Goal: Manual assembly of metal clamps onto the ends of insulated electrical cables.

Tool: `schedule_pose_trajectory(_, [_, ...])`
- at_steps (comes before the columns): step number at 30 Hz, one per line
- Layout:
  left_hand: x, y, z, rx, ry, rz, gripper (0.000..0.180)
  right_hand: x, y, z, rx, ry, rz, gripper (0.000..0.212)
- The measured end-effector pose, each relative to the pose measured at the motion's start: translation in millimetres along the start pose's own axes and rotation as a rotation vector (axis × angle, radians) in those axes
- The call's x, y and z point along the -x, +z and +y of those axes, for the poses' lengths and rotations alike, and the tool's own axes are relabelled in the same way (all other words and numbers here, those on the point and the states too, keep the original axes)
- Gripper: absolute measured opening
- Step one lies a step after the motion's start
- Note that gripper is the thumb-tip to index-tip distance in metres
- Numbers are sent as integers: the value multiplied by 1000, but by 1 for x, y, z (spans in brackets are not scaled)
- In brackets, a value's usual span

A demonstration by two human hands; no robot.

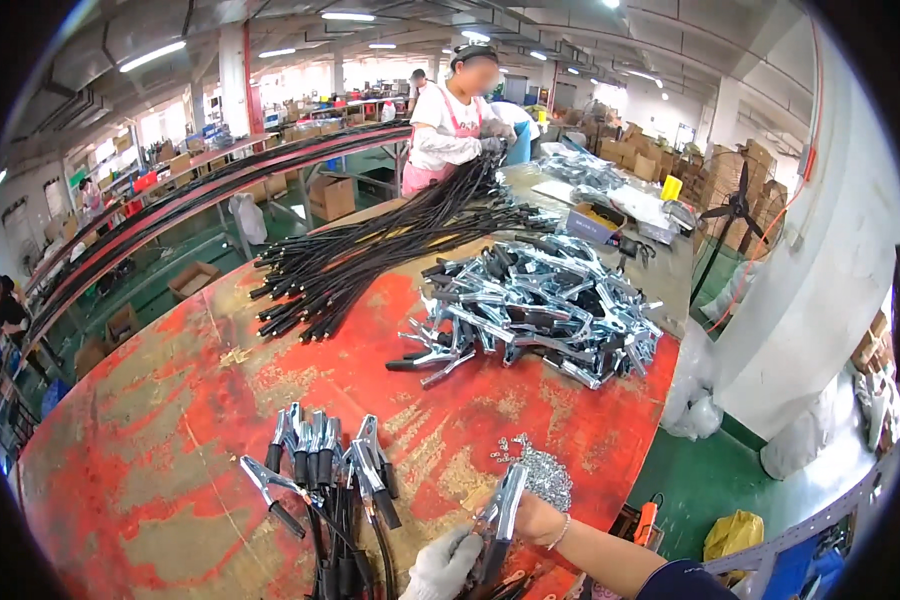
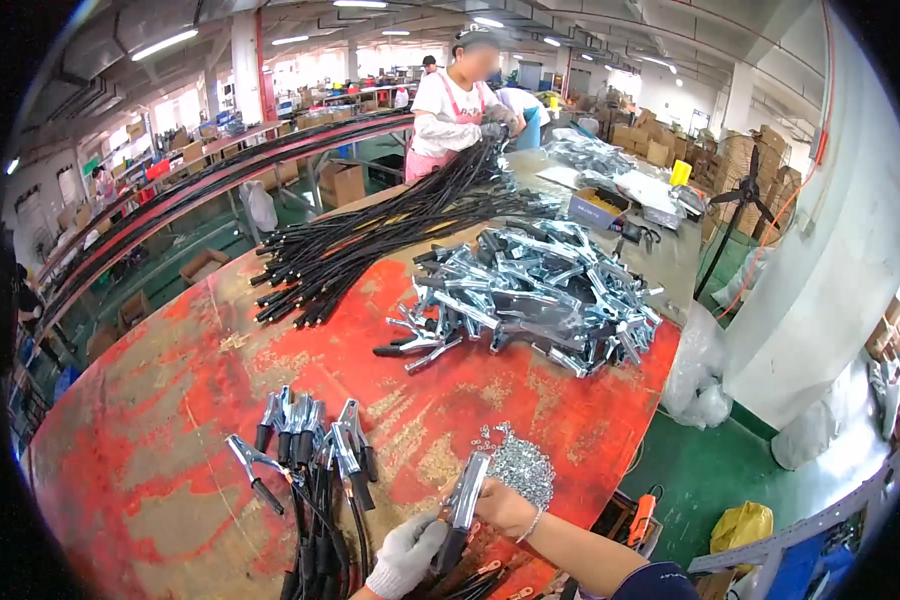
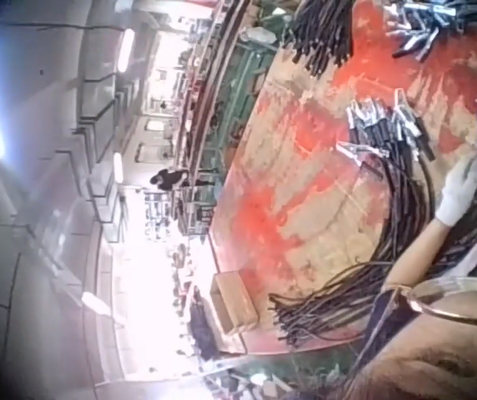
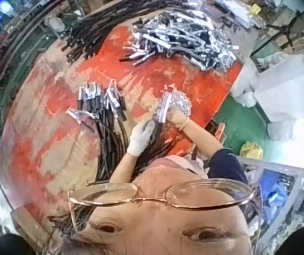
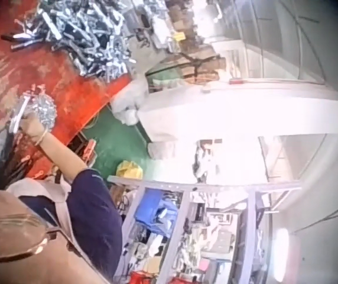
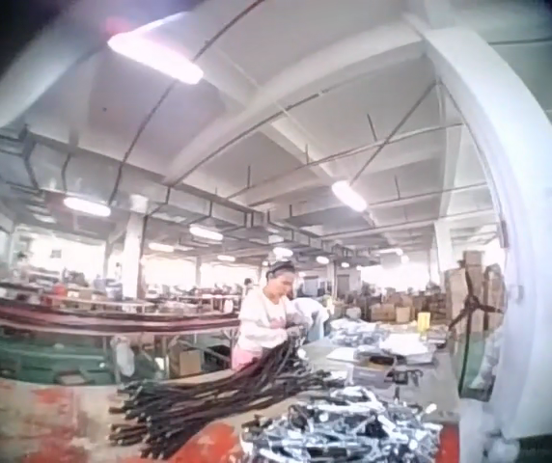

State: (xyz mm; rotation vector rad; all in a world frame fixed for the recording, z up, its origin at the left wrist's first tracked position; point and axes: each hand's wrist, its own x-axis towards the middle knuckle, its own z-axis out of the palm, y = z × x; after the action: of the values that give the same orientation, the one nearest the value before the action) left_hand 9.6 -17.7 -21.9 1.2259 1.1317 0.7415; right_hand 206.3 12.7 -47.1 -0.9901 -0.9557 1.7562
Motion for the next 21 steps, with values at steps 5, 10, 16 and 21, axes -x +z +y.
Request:
schedule_pose_trajectory(5, [3,-2,3,-31,-45,-3,34,3,1,-3,-49,37,-101,16])
schedule_pose_trajectory(10, [1,1,-10,-86,127,4,32,7,-9,13,-87,-20,-137,17])
schedule_pose_trajectory(16, [10,0,5,-403,427,193,32,17,2,6,-47,49,40,25])
schedule_pose_trajectory(21, [-13,-1,5,-813,583,184,41,35,-12,-12,250,326,108,27])
